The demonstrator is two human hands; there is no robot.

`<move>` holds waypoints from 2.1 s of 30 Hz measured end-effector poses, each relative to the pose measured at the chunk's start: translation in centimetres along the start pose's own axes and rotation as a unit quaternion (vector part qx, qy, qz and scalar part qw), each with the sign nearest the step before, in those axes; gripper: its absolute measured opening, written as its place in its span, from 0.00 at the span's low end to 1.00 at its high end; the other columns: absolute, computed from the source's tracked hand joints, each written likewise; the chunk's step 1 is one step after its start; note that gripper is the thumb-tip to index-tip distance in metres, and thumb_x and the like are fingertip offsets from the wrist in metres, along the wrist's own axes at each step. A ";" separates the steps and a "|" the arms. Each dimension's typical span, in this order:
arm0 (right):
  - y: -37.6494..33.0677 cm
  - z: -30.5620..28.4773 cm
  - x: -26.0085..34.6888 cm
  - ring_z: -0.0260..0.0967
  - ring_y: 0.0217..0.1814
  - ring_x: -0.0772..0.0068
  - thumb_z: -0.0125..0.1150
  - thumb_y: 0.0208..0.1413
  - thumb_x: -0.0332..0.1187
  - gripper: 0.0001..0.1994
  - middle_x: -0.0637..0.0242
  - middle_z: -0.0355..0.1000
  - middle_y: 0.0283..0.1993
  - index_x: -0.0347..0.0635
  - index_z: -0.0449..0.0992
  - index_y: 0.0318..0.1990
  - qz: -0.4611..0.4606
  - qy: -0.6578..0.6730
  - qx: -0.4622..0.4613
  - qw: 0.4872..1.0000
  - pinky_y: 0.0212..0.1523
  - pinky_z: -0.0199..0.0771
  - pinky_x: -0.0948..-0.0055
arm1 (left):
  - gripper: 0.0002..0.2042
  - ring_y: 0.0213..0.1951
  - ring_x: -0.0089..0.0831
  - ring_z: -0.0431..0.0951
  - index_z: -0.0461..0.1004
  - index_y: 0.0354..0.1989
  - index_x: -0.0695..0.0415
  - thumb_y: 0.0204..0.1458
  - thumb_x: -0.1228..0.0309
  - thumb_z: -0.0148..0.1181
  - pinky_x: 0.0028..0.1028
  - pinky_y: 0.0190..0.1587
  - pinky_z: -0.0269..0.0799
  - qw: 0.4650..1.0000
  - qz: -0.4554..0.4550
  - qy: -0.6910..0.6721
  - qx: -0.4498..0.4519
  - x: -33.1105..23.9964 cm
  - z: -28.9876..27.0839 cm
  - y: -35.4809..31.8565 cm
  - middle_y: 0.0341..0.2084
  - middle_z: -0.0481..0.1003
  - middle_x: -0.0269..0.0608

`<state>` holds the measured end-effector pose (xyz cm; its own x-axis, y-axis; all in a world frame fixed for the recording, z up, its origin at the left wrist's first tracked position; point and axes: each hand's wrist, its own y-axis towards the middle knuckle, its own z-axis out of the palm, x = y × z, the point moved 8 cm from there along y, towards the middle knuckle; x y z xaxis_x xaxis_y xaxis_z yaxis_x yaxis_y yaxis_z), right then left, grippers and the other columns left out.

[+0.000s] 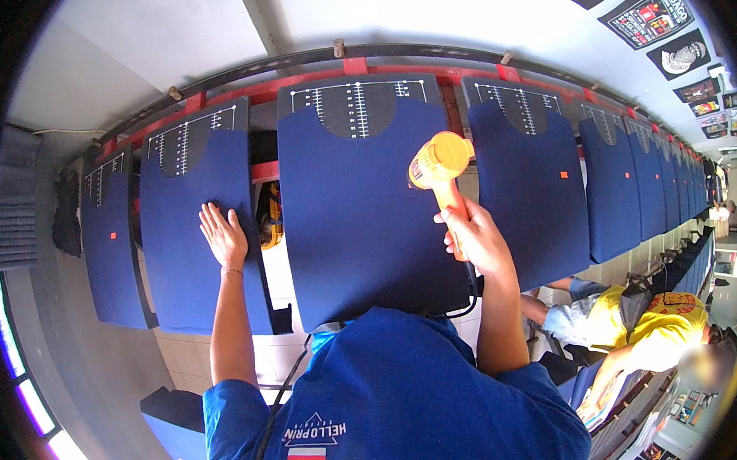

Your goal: The person uses a heat gun to dry ink on a row of navy blue shirts and then places a new navy blue shirt onto a printing board, smoothing it out by hand.

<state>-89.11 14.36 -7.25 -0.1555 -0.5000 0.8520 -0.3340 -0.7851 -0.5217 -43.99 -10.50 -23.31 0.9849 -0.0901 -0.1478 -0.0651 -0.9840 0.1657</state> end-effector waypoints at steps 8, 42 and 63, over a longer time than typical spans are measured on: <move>-0.1 -0.4 0.0 0.69 0.27 0.84 0.56 0.66 0.39 0.18 0.66 0.75 0.38 0.36 0.70 0.56 0.011 0.028 0.003 1.000 0.26 0.75 0.81 | 0.31 0.74 0.49 0.44 0.50 0.71 0.65 0.67 0.55 0.39 0.45 0.74 0.38 0.999 0.037 -0.004 0.020 -1.3 -0.6 -0.7 0.73 0.48 0.54; -0.1 0.3 -0.2 0.68 0.20 0.75 0.56 0.62 0.47 0.18 0.67 0.69 0.26 0.38 0.71 0.41 -0.070 0.015 -0.092 0.993 0.17 0.69 0.74 | 0.25 0.62 0.57 0.64 0.62 0.63 0.67 0.66 0.58 0.45 0.51 0.62 0.61 0.966 0.142 0.071 -0.202 -3.8 -4.9 -4.2 0.62 0.63 0.60; -5.3 -14.3 -0.9 0.64 0.23 0.83 0.54 0.66 0.44 0.16 0.69 0.68 0.31 0.38 0.71 0.45 -0.041 0.115 0.072 0.990 0.15 0.62 0.81 | 0.31 0.71 0.57 0.50 0.53 0.71 0.64 0.68 0.52 0.40 0.52 0.71 0.45 0.999 -0.011 0.023 -0.038 -10.5 1.3 -11.8 0.70 0.52 0.60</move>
<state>-100.52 24.21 -4.56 -0.3470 -0.3485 0.8707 -0.2202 -0.8722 -0.4368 -53.78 1.91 -25.02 0.9925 -0.0600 -0.1067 -0.0334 -0.9712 0.2360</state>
